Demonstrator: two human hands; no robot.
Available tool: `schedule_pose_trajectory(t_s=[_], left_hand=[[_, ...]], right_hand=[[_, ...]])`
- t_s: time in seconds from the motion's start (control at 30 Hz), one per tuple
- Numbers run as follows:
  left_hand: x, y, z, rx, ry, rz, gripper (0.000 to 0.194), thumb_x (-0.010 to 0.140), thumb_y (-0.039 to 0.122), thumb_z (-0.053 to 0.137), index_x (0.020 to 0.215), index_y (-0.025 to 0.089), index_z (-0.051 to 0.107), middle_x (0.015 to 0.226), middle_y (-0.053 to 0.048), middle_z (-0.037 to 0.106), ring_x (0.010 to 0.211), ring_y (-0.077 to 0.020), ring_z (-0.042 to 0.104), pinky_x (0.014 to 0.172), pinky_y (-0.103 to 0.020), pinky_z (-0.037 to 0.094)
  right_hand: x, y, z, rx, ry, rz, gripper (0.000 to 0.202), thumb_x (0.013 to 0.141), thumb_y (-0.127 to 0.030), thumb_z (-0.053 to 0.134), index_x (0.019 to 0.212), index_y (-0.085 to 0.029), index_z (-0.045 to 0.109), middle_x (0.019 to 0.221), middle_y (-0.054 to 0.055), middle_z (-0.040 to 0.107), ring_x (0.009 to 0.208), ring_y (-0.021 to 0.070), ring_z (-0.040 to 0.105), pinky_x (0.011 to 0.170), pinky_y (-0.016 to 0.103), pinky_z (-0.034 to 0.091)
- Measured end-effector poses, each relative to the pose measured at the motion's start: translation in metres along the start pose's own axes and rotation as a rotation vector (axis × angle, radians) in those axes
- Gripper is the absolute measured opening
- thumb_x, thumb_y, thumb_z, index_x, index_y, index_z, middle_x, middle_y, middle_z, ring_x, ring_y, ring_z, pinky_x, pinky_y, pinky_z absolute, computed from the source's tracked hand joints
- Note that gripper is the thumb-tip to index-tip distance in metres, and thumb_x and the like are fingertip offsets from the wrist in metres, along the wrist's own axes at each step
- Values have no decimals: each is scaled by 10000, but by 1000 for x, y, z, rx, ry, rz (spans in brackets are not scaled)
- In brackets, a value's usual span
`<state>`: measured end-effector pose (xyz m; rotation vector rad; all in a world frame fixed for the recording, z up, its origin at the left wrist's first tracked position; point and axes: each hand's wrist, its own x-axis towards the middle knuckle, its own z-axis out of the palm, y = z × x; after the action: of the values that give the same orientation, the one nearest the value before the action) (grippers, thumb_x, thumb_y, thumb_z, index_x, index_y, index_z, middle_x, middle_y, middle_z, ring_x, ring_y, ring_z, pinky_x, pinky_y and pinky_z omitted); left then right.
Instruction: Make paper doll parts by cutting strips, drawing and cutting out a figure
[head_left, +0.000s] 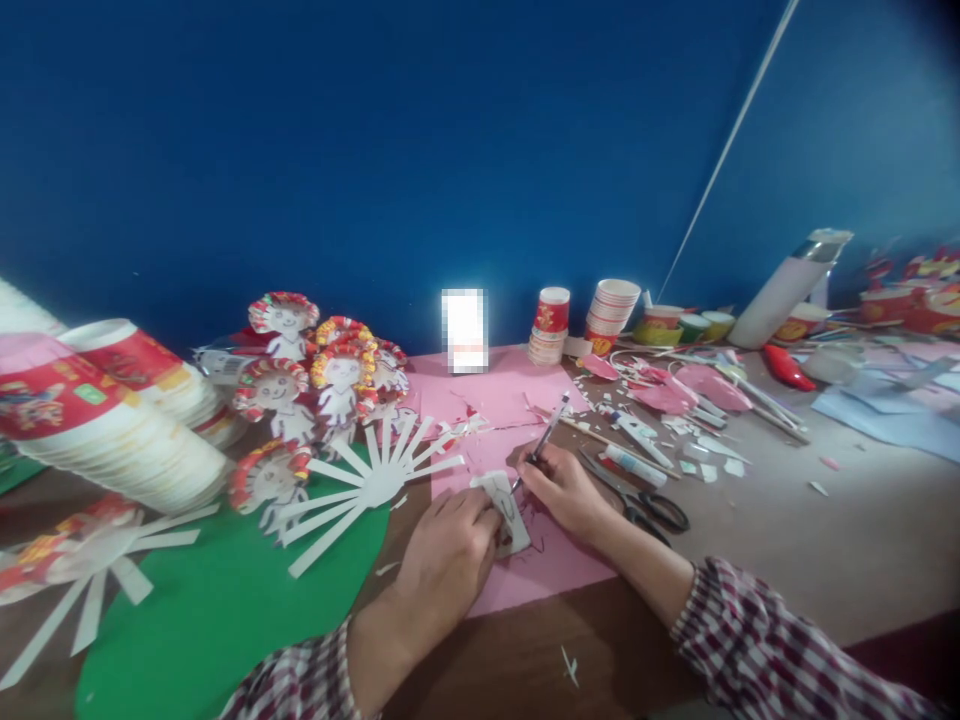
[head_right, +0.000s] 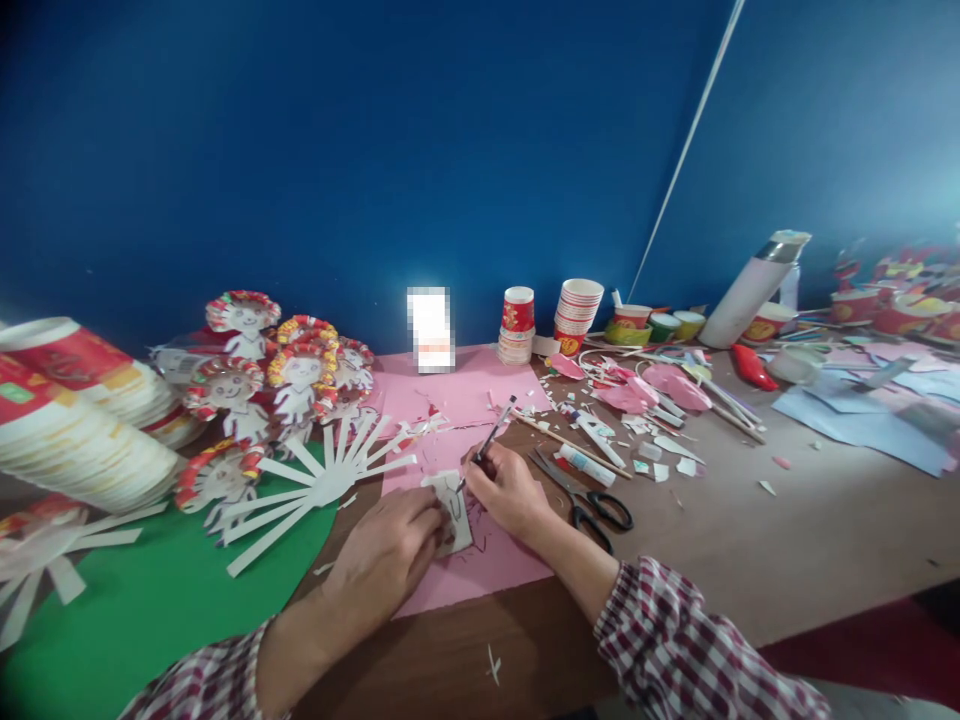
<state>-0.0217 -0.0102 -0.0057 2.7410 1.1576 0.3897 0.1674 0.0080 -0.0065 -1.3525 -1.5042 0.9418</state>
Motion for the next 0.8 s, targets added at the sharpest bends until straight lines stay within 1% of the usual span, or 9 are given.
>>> schedule_pose_trajectory(t_s=[0.1, 0.27, 0.47, 0.67, 0.8], left_hand=[[1, 0, 1, 13, 10, 8, 148, 893, 138, 499, 919, 186, 637, 961, -52, 629, 928, -235, 578, 863, -421, 481], [2, -2, 3, 8, 33, 47, 130, 885, 133, 526, 928, 181, 639, 975, -54, 628, 958, -248, 553, 860, -432, 472], [1, -5, 9, 3, 57, 68, 145, 857, 76, 535, 909, 177, 627, 944, -52, 611, 922, -237, 539, 849, -422, 463], [0, -2, 4, 43, 52, 63, 178, 867, 81, 526, 955, 183, 643, 949, -56, 617, 917, -223, 565, 867, -419, 465], [2, -1, 2, 68, 29, 70, 133, 856, 96, 555, 907, 175, 648, 895, -50, 630, 881, -235, 580, 835, -431, 485]], right_hand=[[1, 3, 0, 2, -14, -4, 180, 849, -293, 488, 710, -180, 510, 594, -32, 492, 553, 116, 459, 522, 232, 338], [2, 7, 1, -6, -22, -14, 163, 854, -286, 490, 737, -178, 526, 597, -35, 490, 552, 115, 461, 521, 231, 338], [1, 4, 1, -3, -21, -11, 168, 851, -279, 486, 721, -177, 514, 601, -32, 492, 566, 117, 459, 532, 234, 346], [0, 2, 0, 19, -40, -12, 164, 855, -282, 482, 729, -181, 511, 593, -35, 491, 557, 118, 461, 532, 233, 352], [1, 3, -1, 39, -37, 10, 146, 850, -280, 492, 745, -181, 518, 594, -42, 471, 547, 114, 446, 524, 230, 351]])
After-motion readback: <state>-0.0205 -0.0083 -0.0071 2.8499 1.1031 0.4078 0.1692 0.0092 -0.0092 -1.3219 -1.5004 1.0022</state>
